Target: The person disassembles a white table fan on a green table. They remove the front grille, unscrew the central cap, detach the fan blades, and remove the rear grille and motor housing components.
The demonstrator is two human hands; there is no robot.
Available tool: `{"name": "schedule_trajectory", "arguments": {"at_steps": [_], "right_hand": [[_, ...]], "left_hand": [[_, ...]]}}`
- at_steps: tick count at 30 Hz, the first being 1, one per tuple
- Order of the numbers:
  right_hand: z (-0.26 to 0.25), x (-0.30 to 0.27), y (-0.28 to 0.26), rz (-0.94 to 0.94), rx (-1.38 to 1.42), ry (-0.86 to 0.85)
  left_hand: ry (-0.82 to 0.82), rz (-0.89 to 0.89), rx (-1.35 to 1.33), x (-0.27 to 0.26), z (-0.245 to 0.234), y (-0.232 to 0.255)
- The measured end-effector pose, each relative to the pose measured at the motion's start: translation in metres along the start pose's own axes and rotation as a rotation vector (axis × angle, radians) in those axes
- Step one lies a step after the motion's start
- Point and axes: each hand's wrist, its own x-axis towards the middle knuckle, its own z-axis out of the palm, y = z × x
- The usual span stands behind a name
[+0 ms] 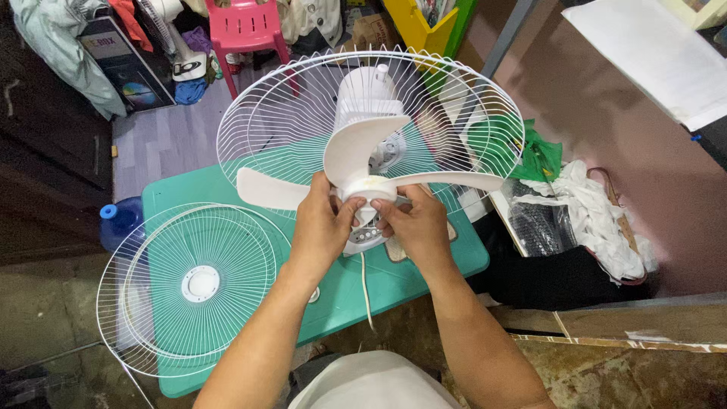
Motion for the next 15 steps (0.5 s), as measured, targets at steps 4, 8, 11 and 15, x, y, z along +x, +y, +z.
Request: {"name": "schedule_trajectory", "arguments": {"at_steps": [4,8,11,15], "right_hand": [[-0.003,-0.008,-0.002,-0.044,0.073,-0.014],[-0.004,-0.019,-0.004,-0.033,0.084,-0.009],[-0.005,-0.029,-0.002,-0.005,0.013,0.007],[-0.006,-0.036,0.007,0.016,0.13,-0.018]], "left_hand": [[-0.004,-0.044,-0.031,-0.009,-0.002,0.008],[0.009,-0.079,-0.018,-0.021,-0.004,0.01],[0.019,-0.032,-0.028,-0.033,-0.006,0.006],[0.013,-0.036,-0.056,-0.045,-0.007,0.0]]}}
